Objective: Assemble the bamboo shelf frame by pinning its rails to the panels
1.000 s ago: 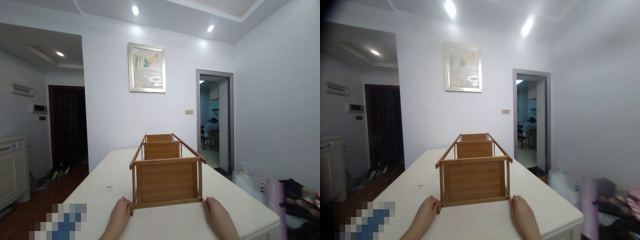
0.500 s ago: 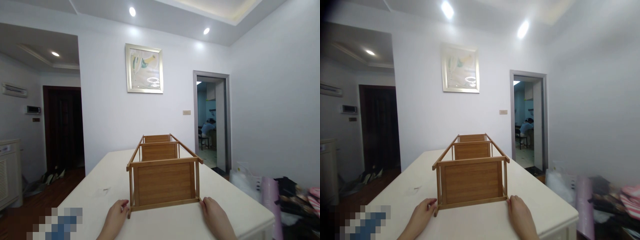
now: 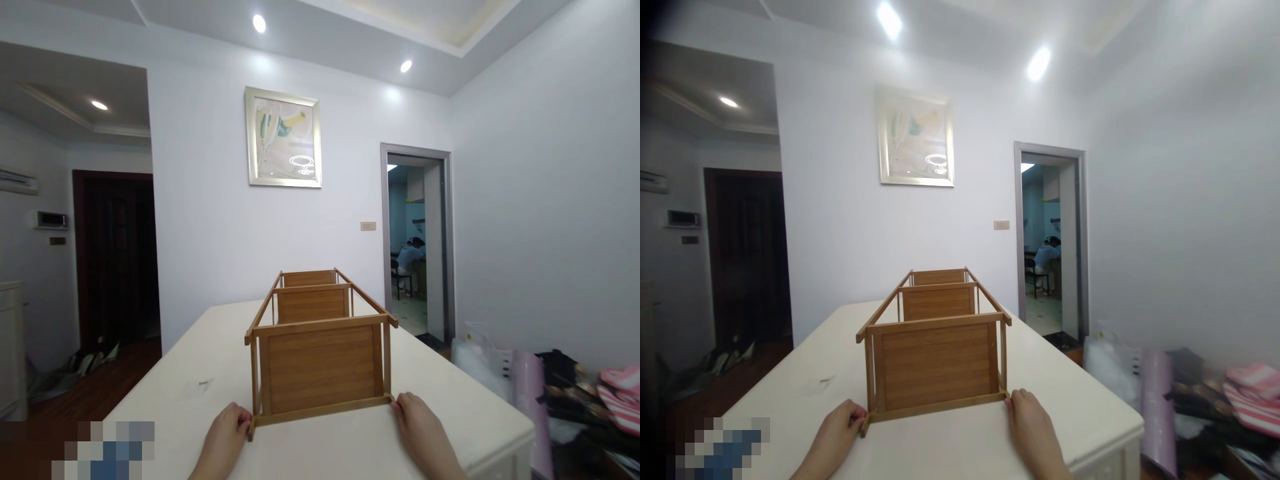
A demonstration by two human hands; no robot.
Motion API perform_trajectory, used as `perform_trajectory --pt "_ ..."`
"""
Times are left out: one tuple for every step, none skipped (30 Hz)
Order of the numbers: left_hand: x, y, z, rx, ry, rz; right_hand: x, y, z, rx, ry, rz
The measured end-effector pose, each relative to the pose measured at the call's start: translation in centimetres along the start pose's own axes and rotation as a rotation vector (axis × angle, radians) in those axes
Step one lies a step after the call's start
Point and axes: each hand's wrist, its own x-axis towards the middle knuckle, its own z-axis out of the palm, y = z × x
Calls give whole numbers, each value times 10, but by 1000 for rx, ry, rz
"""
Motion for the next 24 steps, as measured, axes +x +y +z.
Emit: perform_trajectory --pt "0 -1 0 -3 0 3 0 0 -1 7 4 0" --pt "-1 -1 0 -7 1 7 0 0 -1 12 7 1" --pt "-2 -1 -1 -9 5 12 0 0 -2 16 9 4" --pt "-3 -1 -1 -10 11 16 0 -1 -3 17 7 6" --pt "-4 0 -2 -7 16 21 0 -2 -5 16 3 7" --pt "-5 1 -2 -1 20 24 0 -3 -6 14 -4 7" --pt "-6 2 -3 8 22 27 -1 -4 -7 12 -9 4" --pt "-7 3 -3 20 23 30 -1 -4 -7 10 -10 1" --pt "-7 4 -4 31 23 31 -1 -5 -7 5 -9 -3" --pt "-7 5 -4 40 25 31 -1 -5 -7 -2 -6 -6" --pt "-7 5 -4 46 27 29 -1 -5 -6 -11 -2 -9" --pt "-7 6 -4 48 30 26 -1 -5 -5 -20 0 -11" --pt "-6 6 -4 48 31 21 -1 -4 -4 -28 -1 -12" --pt "-6 6 -4 44 33 16 0 -3 -2 -32 -6 -12" --pt "-6 6 -3 39 35 10 0 -2 -1 -33 -9 -11" --pt "-5 6 -3 31 39 6 1 -1 0 -32 -11 -10" --pt "-5 6 -2 21 44 2 1 -1 0 -31 -10 -9" --pt "-6 6 -2 8 50 0 1 -1 0 -28 -7 -8" --pt "-6 7 -2 -9 56 1 2 -1 -1 -25 0 -6" --pt "-7 8 -3 -26 65 3 2 -1 -1 -20 6 -5" --pt "-7 9 -5 -42 75 7 2 -1 -2 -12 9 -3" --pt "-7 11 -8 -65 93 11 2 -1 -2 -5 10 0" --pt "-8 11 -13 -98 115 14 2 -1 -3 2 10 4" --pt "-8 11 -19 -138 140 15 2 0 -3 8 9 6"
